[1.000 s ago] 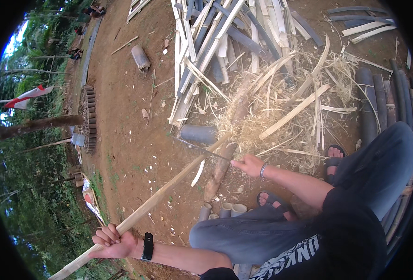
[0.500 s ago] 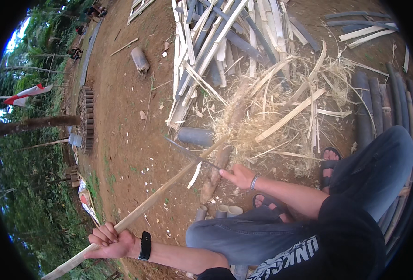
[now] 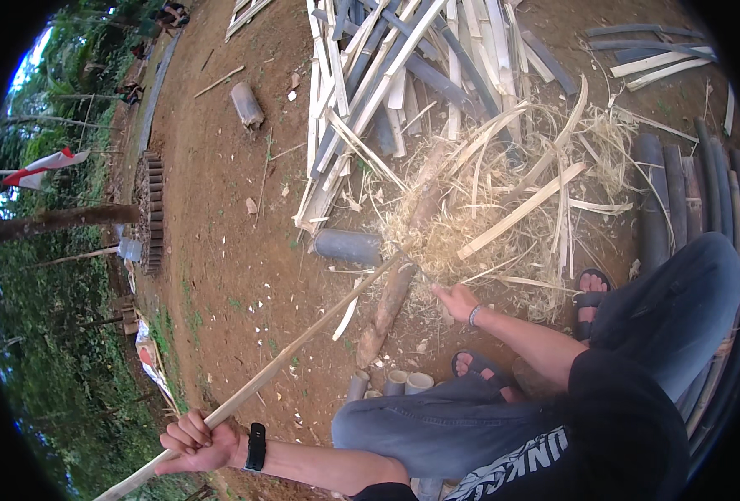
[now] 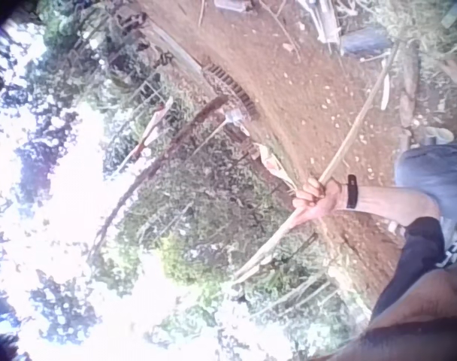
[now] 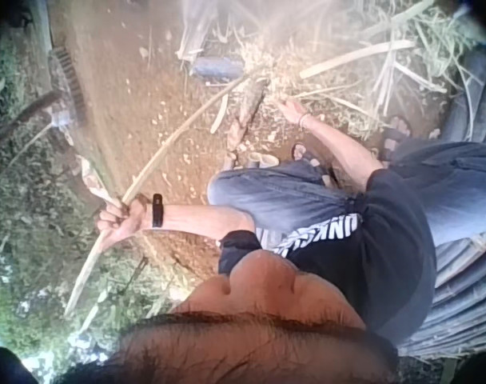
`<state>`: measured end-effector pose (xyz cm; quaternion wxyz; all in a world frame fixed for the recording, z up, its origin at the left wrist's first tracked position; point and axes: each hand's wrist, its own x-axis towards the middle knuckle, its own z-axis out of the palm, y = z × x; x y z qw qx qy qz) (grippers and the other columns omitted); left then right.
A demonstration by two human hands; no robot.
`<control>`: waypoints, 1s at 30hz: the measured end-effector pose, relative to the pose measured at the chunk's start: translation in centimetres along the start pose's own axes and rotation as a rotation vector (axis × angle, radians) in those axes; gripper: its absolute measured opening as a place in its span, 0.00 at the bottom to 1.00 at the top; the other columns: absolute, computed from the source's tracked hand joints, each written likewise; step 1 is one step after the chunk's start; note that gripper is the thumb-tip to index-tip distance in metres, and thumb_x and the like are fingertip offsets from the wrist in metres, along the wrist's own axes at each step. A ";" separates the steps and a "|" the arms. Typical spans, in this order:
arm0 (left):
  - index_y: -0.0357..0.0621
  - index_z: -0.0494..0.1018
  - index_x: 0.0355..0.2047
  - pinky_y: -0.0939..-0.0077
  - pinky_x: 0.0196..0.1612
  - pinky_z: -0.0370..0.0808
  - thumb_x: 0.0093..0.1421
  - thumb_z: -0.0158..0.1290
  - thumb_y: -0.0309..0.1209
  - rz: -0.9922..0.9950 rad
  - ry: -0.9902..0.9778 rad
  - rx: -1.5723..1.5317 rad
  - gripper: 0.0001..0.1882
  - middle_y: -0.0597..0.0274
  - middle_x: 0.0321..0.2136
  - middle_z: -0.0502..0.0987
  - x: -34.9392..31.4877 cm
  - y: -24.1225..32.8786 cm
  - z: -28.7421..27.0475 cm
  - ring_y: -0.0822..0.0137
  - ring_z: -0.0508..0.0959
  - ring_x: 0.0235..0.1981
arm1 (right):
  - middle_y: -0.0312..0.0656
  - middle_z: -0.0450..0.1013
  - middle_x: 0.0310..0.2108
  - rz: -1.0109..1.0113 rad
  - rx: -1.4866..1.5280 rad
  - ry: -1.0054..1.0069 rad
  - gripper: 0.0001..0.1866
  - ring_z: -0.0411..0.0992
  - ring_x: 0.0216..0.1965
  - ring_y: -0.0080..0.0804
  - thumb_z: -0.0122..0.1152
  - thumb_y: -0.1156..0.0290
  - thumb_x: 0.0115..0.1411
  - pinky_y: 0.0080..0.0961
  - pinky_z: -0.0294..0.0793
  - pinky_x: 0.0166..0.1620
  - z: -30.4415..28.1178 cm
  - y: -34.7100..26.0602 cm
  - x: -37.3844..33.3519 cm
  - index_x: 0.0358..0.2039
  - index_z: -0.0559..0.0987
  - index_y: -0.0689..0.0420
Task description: The person shaves a long bamboo strip using a machete while sitting on a bench, creating thin wood shavings and smoothing the surface.
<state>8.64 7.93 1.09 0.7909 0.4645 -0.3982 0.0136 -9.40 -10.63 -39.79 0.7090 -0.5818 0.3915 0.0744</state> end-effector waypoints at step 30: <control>0.51 0.51 0.11 0.84 0.14 0.50 0.59 0.35 0.65 -0.055 -0.049 -0.047 0.34 0.72 0.09 0.51 -0.1 0.5 0.8 0.78 0.51 0.09 | 0.34 0.56 0.06 -0.203 -0.157 0.027 0.39 0.54 0.10 0.30 0.36 0.33 0.60 0.38 0.56 0.17 3.9 -2.9 -1.4 0.05 0.61 0.54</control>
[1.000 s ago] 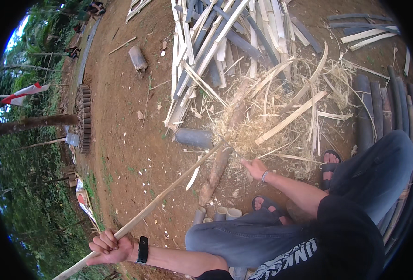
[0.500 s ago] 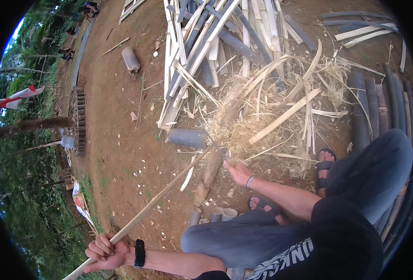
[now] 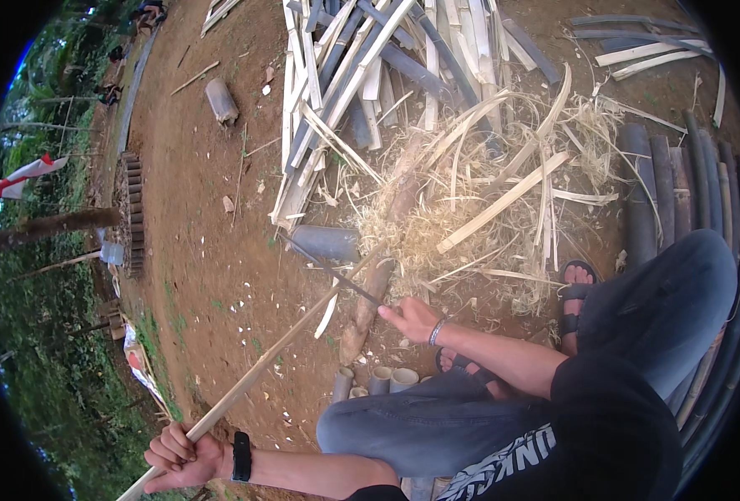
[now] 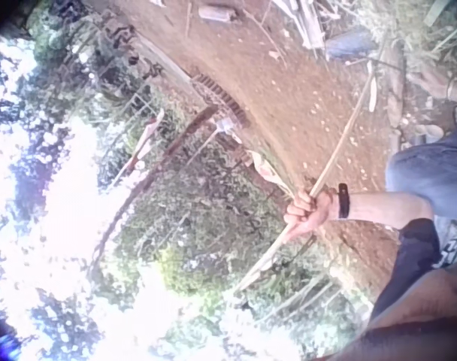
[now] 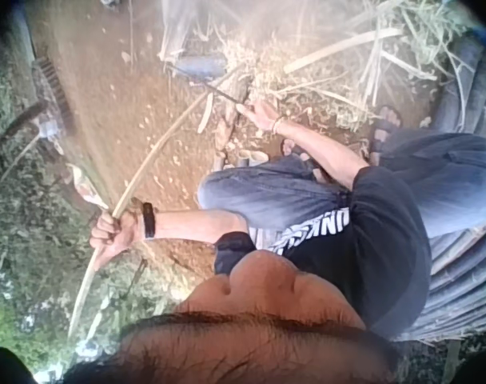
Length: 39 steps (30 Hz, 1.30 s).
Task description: The person shaves a long bamboo strip using a machete while sitting on a bench, creating thin wood shavings and smoothing the surface.
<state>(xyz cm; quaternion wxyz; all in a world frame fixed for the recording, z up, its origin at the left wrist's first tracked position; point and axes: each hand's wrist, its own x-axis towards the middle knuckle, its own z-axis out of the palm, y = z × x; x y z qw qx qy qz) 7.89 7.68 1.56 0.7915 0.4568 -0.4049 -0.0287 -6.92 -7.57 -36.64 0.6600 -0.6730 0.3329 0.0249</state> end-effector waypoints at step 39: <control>0.51 0.49 0.13 0.82 0.15 0.44 0.60 0.30 0.66 0.059 0.396 0.148 0.34 0.72 0.09 0.48 0.2 -0.6 2.4 0.77 0.46 0.09 | 0.22 0.54 0.11 -0.069 1.572 -1.177 0.38 0.55 0.09 0.10 0.47 0.22 0.43 0.14 0.60 0.16 -8.7 -12.0 -8.1 0.21 0.61 0.51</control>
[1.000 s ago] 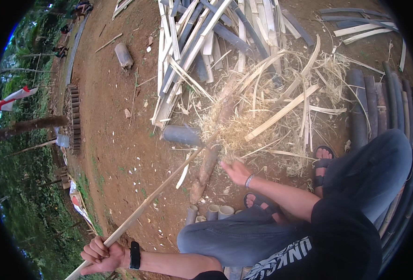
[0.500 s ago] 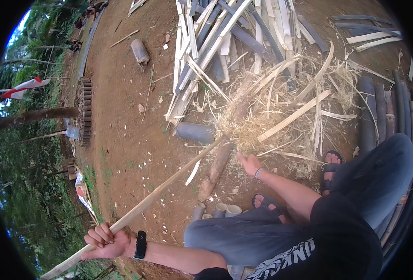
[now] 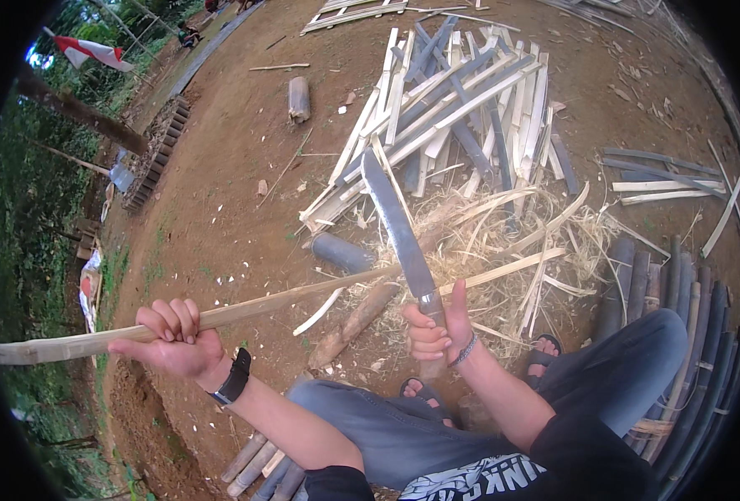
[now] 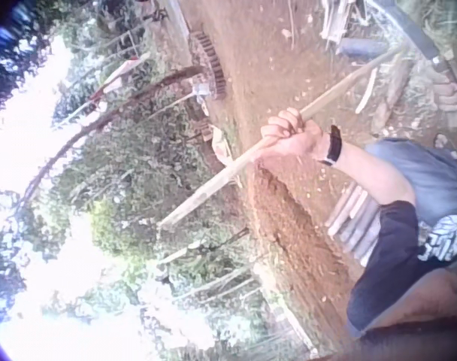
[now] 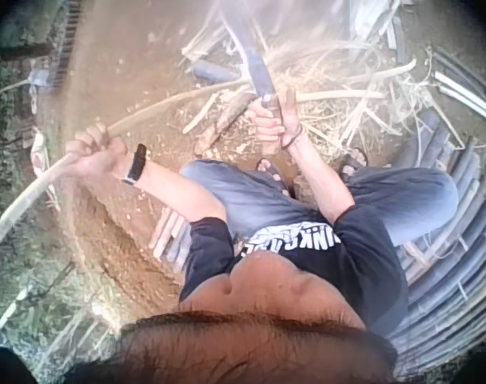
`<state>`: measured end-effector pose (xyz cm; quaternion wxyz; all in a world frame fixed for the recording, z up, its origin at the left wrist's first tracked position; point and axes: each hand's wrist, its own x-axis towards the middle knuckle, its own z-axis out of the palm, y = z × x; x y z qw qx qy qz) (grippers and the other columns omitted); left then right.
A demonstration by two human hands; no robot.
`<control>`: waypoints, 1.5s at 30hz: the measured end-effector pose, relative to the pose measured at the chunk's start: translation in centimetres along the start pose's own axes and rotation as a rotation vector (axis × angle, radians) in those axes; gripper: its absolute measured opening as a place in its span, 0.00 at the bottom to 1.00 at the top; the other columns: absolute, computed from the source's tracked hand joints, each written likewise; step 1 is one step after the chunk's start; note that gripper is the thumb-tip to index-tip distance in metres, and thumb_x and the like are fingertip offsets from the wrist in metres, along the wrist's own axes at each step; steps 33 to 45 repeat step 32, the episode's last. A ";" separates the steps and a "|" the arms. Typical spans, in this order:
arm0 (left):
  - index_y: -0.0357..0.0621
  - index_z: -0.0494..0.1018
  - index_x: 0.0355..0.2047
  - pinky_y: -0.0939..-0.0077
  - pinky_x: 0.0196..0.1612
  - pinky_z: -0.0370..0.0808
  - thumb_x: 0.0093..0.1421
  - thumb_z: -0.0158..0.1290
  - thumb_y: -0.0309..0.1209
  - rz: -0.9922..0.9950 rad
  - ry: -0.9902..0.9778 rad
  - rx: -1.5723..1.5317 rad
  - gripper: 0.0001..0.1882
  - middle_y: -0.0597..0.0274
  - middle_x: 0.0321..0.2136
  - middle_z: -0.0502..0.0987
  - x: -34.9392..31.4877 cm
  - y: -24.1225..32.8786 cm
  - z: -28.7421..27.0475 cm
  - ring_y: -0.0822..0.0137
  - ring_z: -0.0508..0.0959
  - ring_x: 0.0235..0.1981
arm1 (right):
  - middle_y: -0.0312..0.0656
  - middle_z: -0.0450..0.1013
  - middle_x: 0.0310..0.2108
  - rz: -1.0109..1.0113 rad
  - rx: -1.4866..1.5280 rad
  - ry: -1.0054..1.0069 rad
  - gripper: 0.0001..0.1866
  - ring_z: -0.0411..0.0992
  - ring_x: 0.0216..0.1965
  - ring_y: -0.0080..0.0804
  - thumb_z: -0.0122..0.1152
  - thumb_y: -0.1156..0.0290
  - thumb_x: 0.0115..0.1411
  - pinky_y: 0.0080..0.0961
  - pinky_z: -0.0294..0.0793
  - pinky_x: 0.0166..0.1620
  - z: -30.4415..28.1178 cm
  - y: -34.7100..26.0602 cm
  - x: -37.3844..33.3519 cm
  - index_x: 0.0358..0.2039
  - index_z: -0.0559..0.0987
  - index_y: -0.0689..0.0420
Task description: The person shaves a long bamboo strip using a machete while sitting on a bench, creating thin wood shavings and smoothing the surface.
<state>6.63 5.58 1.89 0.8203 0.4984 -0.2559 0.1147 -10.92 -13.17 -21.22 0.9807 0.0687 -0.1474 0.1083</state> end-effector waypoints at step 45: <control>0.47 0.53 0.13 0.81 0.15 0.48 0.58 0.36 0.67 -0.052 0.043 -0.103 0.36 0.70 0.09 0.50 -2.4 0.5 -0.2 0.76 0.52 0.10 | 0.25 0.58 0.09 0.283 0.155 -0.476 0.38 0.57 0.07 0.15 0.43 0.24 0.48 0.13 0.60 0.12 18.8 9.5 -0.3 0.16 0.61 0.52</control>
